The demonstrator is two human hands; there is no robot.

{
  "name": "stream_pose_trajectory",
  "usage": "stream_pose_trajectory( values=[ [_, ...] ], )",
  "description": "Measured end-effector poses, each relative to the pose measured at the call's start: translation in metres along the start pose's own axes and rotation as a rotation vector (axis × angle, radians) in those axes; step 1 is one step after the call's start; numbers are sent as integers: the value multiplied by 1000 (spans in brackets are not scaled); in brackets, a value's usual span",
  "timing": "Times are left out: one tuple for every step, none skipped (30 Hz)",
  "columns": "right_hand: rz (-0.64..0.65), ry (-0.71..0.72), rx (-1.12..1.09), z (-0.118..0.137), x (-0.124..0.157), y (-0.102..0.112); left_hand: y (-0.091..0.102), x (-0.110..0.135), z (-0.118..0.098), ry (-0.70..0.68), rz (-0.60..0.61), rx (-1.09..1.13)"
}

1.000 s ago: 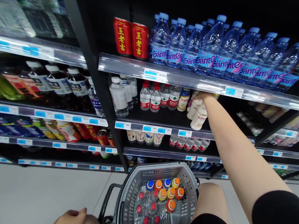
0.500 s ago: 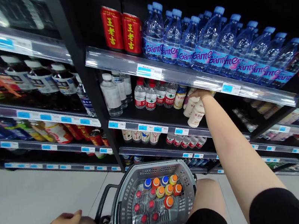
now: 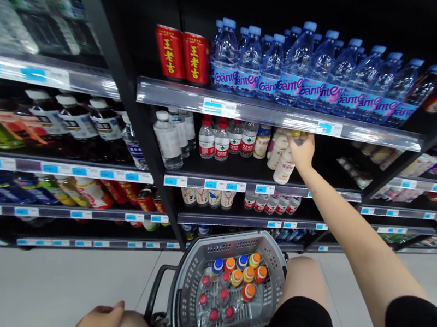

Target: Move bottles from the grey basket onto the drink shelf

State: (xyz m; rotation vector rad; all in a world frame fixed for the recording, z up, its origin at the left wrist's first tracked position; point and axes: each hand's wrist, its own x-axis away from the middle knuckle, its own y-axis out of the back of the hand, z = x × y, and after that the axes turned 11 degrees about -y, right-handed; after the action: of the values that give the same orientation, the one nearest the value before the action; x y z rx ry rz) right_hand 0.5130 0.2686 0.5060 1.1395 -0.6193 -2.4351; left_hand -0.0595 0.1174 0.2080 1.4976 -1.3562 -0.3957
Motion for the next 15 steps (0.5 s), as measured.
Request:
stream_pose_trajectory(
  values=[
    [-37,14,-44,-10,17,-2,1,1,-1,8,10,-11],
    [-43,16,-68,-20,34,-5,1,2,-2,18,29,-26],
    [-17,-2,-68,-29,50,-10,2,3,-3,25,44,-38],
    [40,-33,-55,-37,64,-15,2,5,-5,23,44,-41],
    [118,-77,-41,-44,75,-20,2,6,-6,18,40,-44],
    [197,-134,-31,-50,83,-25,2,7,-7,13,35,-49],
    [270,-197,-26,-56,87,-30,2,9,-9,8,29,-55],
    [330,-256,-29,-61,89,-34,3,11,-10,2,23,-61],
    [372,-301,-41,-67,89,-38,3,13,-10,0,18,-64],
    [404,-325,-60,-72,86,-42,4,15,-11,-1,18,-64],
    [427,-330,-79,-76,82,-45,5,17,-12,-4,17,-62],
    [446,-323,-97,-81,77,-48,6,20,-12,-3,15,-58],
    [466,-309,-109,-85,72,-50,8,22,-13,0,15,-55],
    [487,-295,-112,-89,68,-52,9,24,-12,6,15,-51],
    [505,-286,-106,-92,64,-53,11,25,-12,10,14,-49]
  ],
)
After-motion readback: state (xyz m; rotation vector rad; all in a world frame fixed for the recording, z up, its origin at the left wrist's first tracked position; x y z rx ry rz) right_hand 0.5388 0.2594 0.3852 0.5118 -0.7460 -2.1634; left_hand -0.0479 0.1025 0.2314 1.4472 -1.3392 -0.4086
